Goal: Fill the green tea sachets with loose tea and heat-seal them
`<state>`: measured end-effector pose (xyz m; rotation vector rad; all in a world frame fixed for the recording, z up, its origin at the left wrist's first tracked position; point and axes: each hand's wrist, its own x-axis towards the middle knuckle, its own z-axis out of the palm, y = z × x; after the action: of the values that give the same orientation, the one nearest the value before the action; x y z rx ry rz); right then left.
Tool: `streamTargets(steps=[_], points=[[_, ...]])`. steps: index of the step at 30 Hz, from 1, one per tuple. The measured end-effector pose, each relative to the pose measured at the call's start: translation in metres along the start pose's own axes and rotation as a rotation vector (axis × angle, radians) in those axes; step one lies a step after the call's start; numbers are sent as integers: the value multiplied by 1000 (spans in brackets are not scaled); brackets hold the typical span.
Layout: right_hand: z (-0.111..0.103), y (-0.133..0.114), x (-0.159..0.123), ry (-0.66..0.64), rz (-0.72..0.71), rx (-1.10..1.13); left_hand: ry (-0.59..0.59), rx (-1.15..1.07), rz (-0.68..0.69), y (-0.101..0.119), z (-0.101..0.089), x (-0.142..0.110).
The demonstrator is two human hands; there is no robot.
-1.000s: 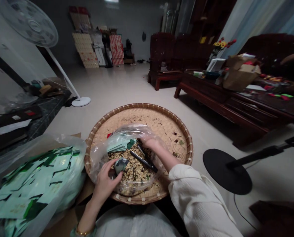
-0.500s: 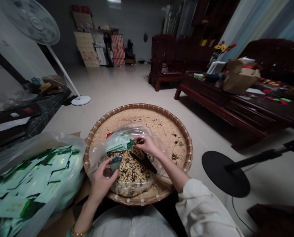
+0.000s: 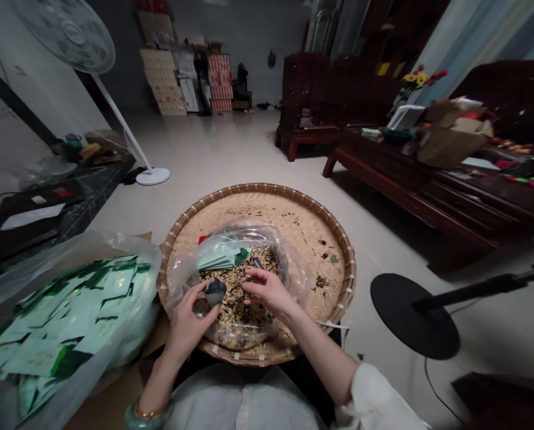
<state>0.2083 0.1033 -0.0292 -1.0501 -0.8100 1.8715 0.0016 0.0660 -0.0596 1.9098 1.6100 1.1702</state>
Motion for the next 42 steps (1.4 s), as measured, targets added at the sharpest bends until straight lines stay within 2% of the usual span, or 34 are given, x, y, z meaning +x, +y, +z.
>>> streamTargets(steps=[4,9,16,25,29,34,38,42], points=[[1,9,-3,9,92,211,3,-8,8,1,1,0],[4,12,-6,-8,117,473,-32,-10,5,1,1,0],[4,15,-5,23,105,514,-26,-9,6,2,4,0],[12,-2,-14,61,-42,627,-38,41,37,9,9,3],[17,-13,-20,59,-98,516,-44,83,75,14,13,5],[15,-31,-25,-62,22,266,-77,99,118,13,16,6],[12,-43,-26,-141,42,35,-104,107,116,15,17,8],[12,-51,-26,-123,50,-202,-126,105,109,19,19,9]])
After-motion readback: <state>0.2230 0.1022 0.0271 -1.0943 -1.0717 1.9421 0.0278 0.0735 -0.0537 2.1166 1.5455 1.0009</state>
